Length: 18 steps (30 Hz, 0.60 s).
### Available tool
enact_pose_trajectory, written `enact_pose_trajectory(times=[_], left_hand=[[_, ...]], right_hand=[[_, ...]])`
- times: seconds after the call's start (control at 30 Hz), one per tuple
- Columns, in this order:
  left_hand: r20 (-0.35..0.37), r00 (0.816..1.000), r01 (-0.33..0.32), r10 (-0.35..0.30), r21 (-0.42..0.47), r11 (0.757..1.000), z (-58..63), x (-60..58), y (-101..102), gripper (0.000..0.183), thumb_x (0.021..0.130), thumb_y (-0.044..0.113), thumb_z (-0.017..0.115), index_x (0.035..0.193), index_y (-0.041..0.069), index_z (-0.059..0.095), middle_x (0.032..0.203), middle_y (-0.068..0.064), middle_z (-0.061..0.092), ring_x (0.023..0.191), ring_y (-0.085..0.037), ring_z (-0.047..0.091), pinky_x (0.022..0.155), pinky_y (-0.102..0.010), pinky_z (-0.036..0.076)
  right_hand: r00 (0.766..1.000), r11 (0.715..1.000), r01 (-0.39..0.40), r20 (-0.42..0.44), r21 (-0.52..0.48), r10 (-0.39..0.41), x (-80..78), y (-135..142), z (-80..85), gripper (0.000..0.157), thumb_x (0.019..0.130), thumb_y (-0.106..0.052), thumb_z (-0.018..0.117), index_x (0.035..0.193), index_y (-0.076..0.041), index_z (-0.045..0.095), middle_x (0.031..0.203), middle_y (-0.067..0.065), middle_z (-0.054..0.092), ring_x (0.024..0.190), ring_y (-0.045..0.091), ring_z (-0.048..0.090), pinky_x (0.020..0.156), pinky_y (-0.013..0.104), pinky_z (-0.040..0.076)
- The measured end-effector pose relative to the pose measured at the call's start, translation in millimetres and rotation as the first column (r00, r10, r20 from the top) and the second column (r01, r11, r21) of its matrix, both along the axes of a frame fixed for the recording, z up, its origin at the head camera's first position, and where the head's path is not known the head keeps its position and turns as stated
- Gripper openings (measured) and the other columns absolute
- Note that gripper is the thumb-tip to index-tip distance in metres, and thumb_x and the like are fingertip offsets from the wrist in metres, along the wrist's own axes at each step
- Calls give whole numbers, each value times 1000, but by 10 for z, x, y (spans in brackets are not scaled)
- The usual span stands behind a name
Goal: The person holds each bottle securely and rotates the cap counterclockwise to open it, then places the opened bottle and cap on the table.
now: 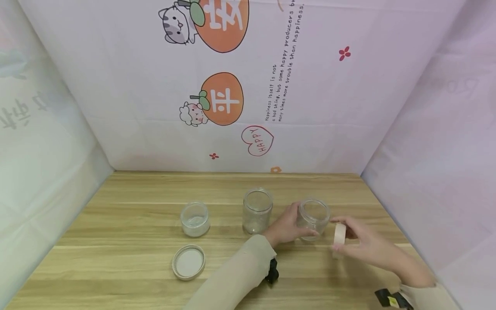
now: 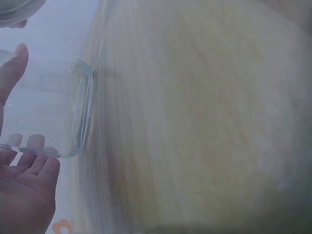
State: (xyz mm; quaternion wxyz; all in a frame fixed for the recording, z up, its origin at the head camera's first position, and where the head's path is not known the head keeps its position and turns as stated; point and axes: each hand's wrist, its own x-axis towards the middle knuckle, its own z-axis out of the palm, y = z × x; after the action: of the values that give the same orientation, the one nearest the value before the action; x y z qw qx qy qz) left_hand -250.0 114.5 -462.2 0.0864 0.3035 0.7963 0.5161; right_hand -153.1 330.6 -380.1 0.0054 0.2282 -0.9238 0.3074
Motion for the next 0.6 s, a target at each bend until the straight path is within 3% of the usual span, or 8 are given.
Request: enact_pose_trajectory(times=[0.17, 0.3, 0.6], left_hand=[[11, 1000, -13, 13, -7, 1000, 3, 12, -4, 94, 66, 54, 74, 139, 17, 26, 131, 1, 36, 120, -11, 37, 100, -36, 33], [-8, 1000, -13, 13, -2, 1000, -1, 10, 2, 95, 66, 53, 75, 139, 14, 27, 131, -2, 38, 119, -11, 38, 100, -34, 33], [3, 1000, 20, -21, 39, 999, 11, 6, -7, 93, 67, 48, 75, 139, 17, 26, 129, 7, 37, 120, -9, 38, 101, -31, 31]], right_hand=[[997, 998, -66, -32, -9, 66, -1, 29, -72, 51, 76, -31, 75, 118, -16, 49, 102, -8, 56, 89, 9, 57, 78, 30, 50], [998, 998, -60, 6, 5, 60, 19, 54, -117, 50, 72, -36, 77, 109, -16, 50, 100, -3, 56, 88, 13, 55, 75, 28, 50], [997, 999, -35, 72, 41, 32, 59, 40, -216, 58, 70, -42, 77, 114, -14, 50, 111, -2, 54, 99, 22, 52, 75, 30, 49]])
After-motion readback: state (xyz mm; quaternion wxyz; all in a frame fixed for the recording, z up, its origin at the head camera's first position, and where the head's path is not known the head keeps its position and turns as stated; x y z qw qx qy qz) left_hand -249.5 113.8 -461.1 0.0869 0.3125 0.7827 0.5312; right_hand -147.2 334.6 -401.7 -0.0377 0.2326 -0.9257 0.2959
